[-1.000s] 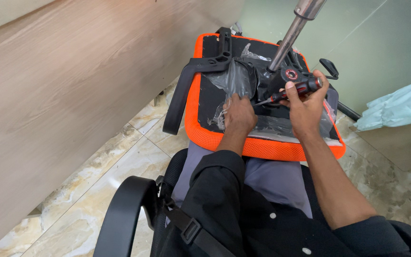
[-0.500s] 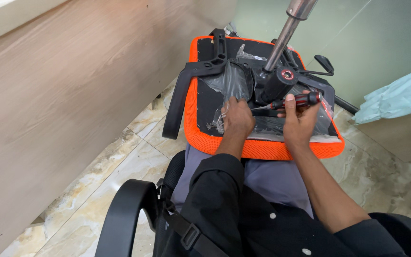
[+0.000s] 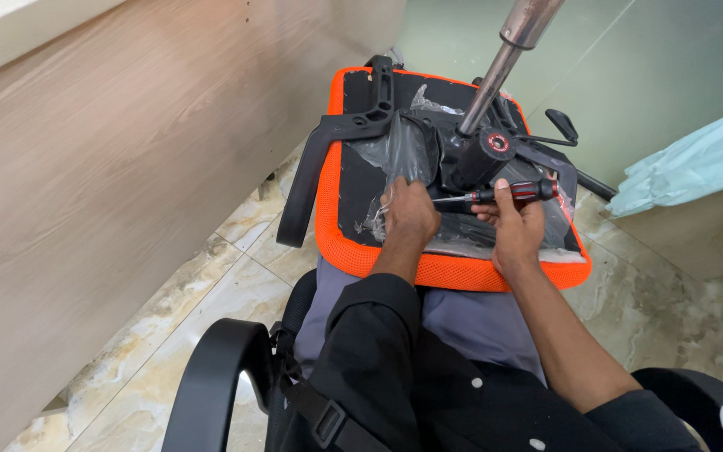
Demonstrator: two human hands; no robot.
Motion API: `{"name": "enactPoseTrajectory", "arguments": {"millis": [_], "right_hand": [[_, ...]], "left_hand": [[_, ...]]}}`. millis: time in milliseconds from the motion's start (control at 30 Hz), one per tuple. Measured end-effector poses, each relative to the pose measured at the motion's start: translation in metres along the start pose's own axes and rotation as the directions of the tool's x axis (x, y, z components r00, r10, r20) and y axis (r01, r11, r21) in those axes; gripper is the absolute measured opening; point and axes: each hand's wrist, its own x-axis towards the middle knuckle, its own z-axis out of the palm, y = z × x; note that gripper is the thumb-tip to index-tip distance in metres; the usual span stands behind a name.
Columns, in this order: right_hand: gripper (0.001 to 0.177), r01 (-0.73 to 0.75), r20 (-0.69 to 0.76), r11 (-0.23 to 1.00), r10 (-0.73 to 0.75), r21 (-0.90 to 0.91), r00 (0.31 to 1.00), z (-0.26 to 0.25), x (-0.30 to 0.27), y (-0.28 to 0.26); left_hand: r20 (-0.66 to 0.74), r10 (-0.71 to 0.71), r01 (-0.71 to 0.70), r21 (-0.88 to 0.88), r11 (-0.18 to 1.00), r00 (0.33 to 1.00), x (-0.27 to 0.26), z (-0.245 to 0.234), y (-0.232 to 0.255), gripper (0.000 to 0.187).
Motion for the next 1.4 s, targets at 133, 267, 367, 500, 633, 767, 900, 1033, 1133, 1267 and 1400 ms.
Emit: {"name": "enactPoseTrajectory", "arguments": {"millis": [133, 267, 367, 500, 633, 767, 900, 1033, 1133, 1267, 1400], "right_hand": [[0.024, 0.016, -0.005, 0.999, -0.016, -0.033, 1.0, -0.005, -0.002, 0.0], [0.024, 0.048, 0.005, 0.998, -0.048, -0.049, 0.999, -0.011, -0.001, -0.001], [0.025, 0.044, 0.002, 0.998, -0.044, -0.053, 0.999, -0.016, 0.002, -0.001], [0.025, 0.024, 0.008, 0.999, -0.024, -0.023, 1.0, -0.015, 0.002, 0.003], [0.024, 0.007, -0.01, 1.0, -0.006, 0.011, 1.0, -0.019, -0.002, 0.001], [0.023, -0.007, -0.026, 1.0, 0.007, -0.007, 1.0, -0.024, -0.002, -0.002], [0.024, 0.041, -0.026, 0.999, -0.042, -0.024, 0.999, -0.032, 0.0, 0.001], [0.024, 0.061, -0.001, 0.998, -0.061, -0.016, 0.998, -0.025, 0.006, 0.007], [0.024, 0.056, 0.011, 0.998, -0.055, -0.035, 0.998, -0.025, 0.008, 0.011], [0.026, 0.118, 0.026, 0.985, -0.116, -0.126, 0.993, -0.014, 0.007, 0.01], [0.039, 0.07, 0.129, 0.997, -0.068, -0.014, 0.989, -0.006, 0.011, -0.008]], "left_hand": [[0.012, -0.002, 0.003, -0.027, 1.0, 1.0, 0.0, 0.0, 0.004, 0.044], [0.001, 0.004, -0.004, -0.047, 0.999, 1.0, -0.003, 0.0, 0.006, 0.047], [0.002, 0.004, -0.004, -0.053, 0.999, 1.0, -0.005, 0.002, 0.01, 0.047], [0.007, 0.007, -0.007, -0.036, 0.999, 1.0, -0.006, -0.002, 0.011, 0.047], [0.036, 0.013, -0.013, -0.014, 1.0, 0.999, -0.008, -0.004, 0.016, 0.049], [0.069, 0.013, -0.013, 0.001, 1.0, 0.998, -0.007, -0.005, 0.019, 0.054], [0.13, 0.048, -0.05, 0.015, 0.999, 0.99, -0.007, 0.002, 0.02, 0.055], [0.028, 0.116, -0.117, 0.012, 0.993, 0.993, -0.001, 0.0, 0.014, 0.062], [0.031, 0.139, -0.14, 0.041, 0.989, 0.99, 0.002, 0.008, 0.01, 0.063], [0.057, 0.188, -0.193, 0.102, 0.976, 0.98, 0.007, 0.011, 0.001, 0.061], [0.001, 0.297, -0.297, 0.032, 0.954, 0.955, 0.009, 0.022, -0.002, 0.064]]}}
